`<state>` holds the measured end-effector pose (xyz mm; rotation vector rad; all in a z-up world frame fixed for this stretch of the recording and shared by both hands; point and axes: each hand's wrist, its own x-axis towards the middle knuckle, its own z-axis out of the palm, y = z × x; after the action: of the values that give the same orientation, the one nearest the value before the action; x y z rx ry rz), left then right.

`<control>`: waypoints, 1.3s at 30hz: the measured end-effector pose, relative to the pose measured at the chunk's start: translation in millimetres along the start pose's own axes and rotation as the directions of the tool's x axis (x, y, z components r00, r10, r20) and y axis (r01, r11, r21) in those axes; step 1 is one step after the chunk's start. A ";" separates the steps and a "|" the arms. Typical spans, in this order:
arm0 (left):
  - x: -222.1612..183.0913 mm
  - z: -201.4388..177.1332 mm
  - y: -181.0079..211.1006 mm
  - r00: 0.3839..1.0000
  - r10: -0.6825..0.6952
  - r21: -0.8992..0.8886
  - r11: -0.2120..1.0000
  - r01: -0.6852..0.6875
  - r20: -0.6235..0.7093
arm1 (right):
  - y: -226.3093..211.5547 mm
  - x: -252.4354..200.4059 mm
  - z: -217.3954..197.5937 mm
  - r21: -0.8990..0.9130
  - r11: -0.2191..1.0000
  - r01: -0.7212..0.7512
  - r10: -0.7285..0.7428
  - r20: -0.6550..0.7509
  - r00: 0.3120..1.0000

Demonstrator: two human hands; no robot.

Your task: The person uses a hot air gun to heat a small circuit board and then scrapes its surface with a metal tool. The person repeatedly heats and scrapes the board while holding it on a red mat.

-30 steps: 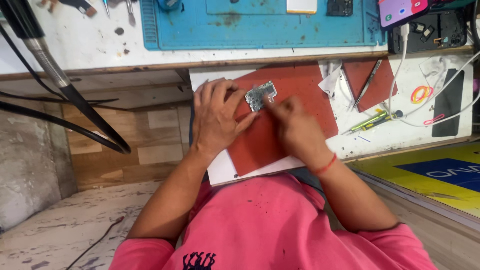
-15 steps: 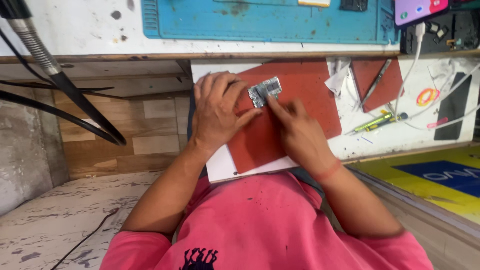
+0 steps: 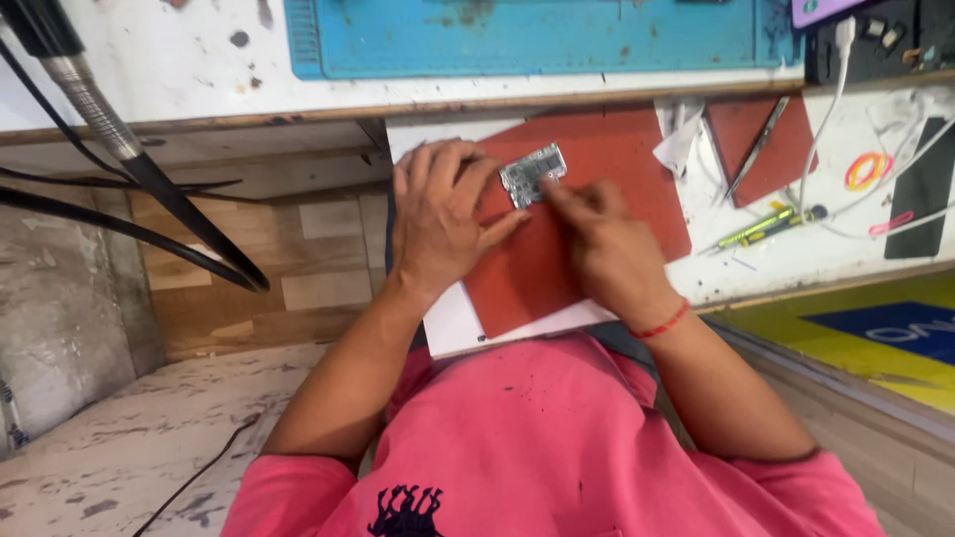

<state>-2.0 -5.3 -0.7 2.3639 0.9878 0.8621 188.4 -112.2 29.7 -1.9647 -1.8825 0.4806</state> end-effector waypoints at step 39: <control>-4.3 3.1 4.1 0.999 0.016 0.014 1.000 -0.016 0.032 | 6.9 -4.3 3.4 0.001 0.999 -0.040 0.039 -0.152 0.988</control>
<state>-0.3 -11.6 -2.1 2.3928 0.9667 0.8229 192.5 -116.6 23.4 -1.9835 -1.7542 0.3301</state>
